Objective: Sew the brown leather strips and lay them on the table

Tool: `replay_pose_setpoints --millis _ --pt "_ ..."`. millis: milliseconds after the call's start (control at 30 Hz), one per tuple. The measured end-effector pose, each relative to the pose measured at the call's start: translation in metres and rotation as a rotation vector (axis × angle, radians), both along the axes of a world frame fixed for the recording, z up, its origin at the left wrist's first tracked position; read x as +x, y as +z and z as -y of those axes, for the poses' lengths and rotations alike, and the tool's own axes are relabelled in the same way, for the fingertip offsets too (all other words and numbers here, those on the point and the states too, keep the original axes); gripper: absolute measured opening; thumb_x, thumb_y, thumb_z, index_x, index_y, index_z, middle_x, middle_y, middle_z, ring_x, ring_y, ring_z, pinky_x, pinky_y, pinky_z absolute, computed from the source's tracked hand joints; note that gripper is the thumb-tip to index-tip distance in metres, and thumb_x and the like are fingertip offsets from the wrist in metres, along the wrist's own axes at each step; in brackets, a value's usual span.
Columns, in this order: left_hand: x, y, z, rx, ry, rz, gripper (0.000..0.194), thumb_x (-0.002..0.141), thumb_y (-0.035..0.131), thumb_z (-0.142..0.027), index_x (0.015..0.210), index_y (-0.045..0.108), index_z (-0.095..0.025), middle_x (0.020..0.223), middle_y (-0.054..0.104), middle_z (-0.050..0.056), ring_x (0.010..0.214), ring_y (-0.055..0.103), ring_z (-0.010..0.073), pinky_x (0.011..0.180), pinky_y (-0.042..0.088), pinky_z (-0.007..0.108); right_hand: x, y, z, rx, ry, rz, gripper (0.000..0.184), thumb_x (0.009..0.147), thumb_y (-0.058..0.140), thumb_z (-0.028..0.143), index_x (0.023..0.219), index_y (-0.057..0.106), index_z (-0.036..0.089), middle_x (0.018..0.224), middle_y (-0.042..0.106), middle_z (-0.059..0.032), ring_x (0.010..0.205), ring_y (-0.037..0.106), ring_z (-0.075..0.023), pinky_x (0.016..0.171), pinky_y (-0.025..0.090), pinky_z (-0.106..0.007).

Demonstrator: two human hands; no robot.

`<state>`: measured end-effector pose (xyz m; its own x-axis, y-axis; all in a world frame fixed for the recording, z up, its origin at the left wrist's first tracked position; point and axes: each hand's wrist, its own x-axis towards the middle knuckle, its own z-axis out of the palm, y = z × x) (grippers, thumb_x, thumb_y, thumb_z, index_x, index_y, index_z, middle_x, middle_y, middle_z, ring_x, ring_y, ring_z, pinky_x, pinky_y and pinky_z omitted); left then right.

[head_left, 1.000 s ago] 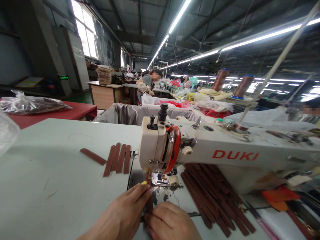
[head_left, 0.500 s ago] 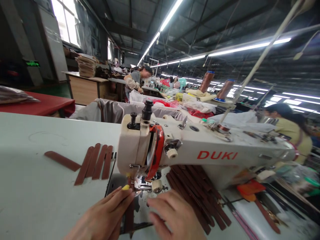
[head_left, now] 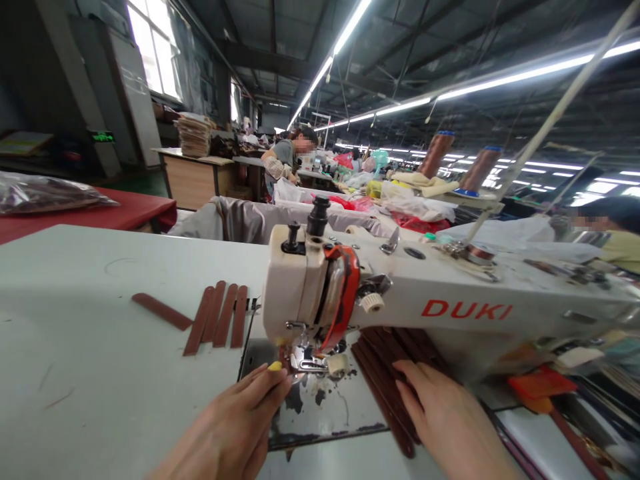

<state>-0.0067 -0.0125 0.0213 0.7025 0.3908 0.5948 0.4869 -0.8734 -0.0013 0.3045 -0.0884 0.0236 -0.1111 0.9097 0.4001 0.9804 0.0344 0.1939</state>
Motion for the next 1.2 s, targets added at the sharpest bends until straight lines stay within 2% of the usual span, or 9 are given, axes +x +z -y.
replay_pose_setpoints --millis 167,400,567,667,733,900,1000,1100,1200 --pt "0.003 0.008 0.001 0.029 0.012 -0.031 0.049 0.077 0.04 -0.003 0.123 0.055 -0.01 0.117 0.067 0.011 0.109 0.065 0.021 0.102 0.048 0.027 -0.002 0.005 -0.006 0.117 0.024 -0.05 0.028 0.097 0.03 0.018 0.104 0.057 0.014 0.092 0.069 -0.0126 0.069 0.071 -0.025 0.054 0.056 -0.037" --pt "-0.006 -0.007 -0.003 -0.119 0.012 0.078 0.046 0.085 0.042 -0.009 0.129 0.055 -0.019 0.127 0.063 0.006 0.116 0.062 0.0189 0.102 0.049 0.027 0.003 -0.003 -0.009 0.072 0.089 -0.201 0.029 0.102 0.03 0.028 0.103 0.056 0.018 0.094 0.065 -0.0108 0.083 0.07 -0.0269 0.071 0.059 -0.046" --pt "-0.013 0.004 -0.038 -0.215 0.117 0.036 0.04 0.088 0.032 -0.007 0.112 0.063 -0.014 0.114 0.066 0.013 0.102 0.067 0.024 0.087 0.059 0.036 -0.008 0.019 0.003 0.057 0.056 -0.242 0.038 0.102 0.025 0.024 0.108 0.061 0.013 0.1 0.062 -0.0139 0.082 0.067 -0.0259 0.073 0.058 -0.047" --pt "-0.001 0.016 -0.061 -0.217 0.037 -0.048 0.036 0.087 0.034 -0.006 0.096 0.067 -0.015 0.093 0.07 0.01 0.09 0.068 0.0244 0.096 0.052 0.045 -0.031 0.034 0.01 0.056 0.162 -0.332 0.033 0.101 0.032 0.024 0.111 0.062 0.017 0.094 0.063 -0.01 0.084 0.065 -0.0239 0.073 0.057 -0.042" --pt "0.004 0.02 -0.07 -0.218 -0.03 -0.096 0.034 0.086 0.038 -0.006 0.096 0.068 -0.017 0.09 0.071 0.007 0.089 0.068 0.0224 0.104 0.046 0.045 -0.047 0.038 0.014 0.002 0.267 -0.44 0.025 0.099 0.041 0.023 0.109 0.064 0.023 0.09 0.065 -0.0052 0.082 0.065 -0.0207 0.07 0.056 -0.034" --pt "-0.029 0.014 -0.077 -0.191 -0.025 -0.168 0.045 0.088 0.04 -0.005 0.126 0.06 -0.018 0.129 0.064 0.009 0.122 0.057 0.0227 0.117 0.03 0.047 -0.066 0.034 0.021 -0.216 0.337 -0.746 0.019 0.098 0.049 0.026 0.107 0.065 0.03 0.086 0.07 0.0038 0.078 0.066 -0.0116 0.071 0.053 -0.02" --pt "-0.056 0.005 -0.066 -0.11 0.064 -0.115 0.048 0.091 0.04 -0.009 0.136 0.053 -0.02 0.143 0.052 0.008 0.135 0.045 0.0269 0.118 0.023 0.054 -0.07 0.029 0.022 -0.196 0.378 -0.789 0.023 0.099 0.044 0.022 0.111 0.063 0.028 0.091 0.067 0.001 0.082 0.066 -0.0106 0.075 0.052 -0.018" --pt "-0.059 0.004 -0.04 -0.142 0.106 0.031 0.043 0.094 0.042 -0.016 0.134 0.053 -0.025 0.135 0.059 0.004 0.127 0.053 0.0226 0.108 0.044 0.038 -0.084 0.022 0.016 -0.065 0.474 -0.741 0.025 0.098 0.042 0.017 0.114 0.059 0.023 0.095 0.063 -0.0032 0.085 0.065 -0.0123 0.076 0.053 -0.02" --pt "-0.046 0.01 -0.02 -0.281 0.045 0.146 0.033 0.094 0.044 -0.017 0.12 0.061 -0.028 0.117 0.066 0.001 0.105 0.065 0.0148 0.092 0.053 0.022 -0.107 0.019 0.003 0.116 0.735 -0.57 0.017 0.1 0.045 0.02 0.104 0.062 0.023 0.085 0.068 -0.0001 0.074 0.062 -0.014 0.068 0.053 -0.023"
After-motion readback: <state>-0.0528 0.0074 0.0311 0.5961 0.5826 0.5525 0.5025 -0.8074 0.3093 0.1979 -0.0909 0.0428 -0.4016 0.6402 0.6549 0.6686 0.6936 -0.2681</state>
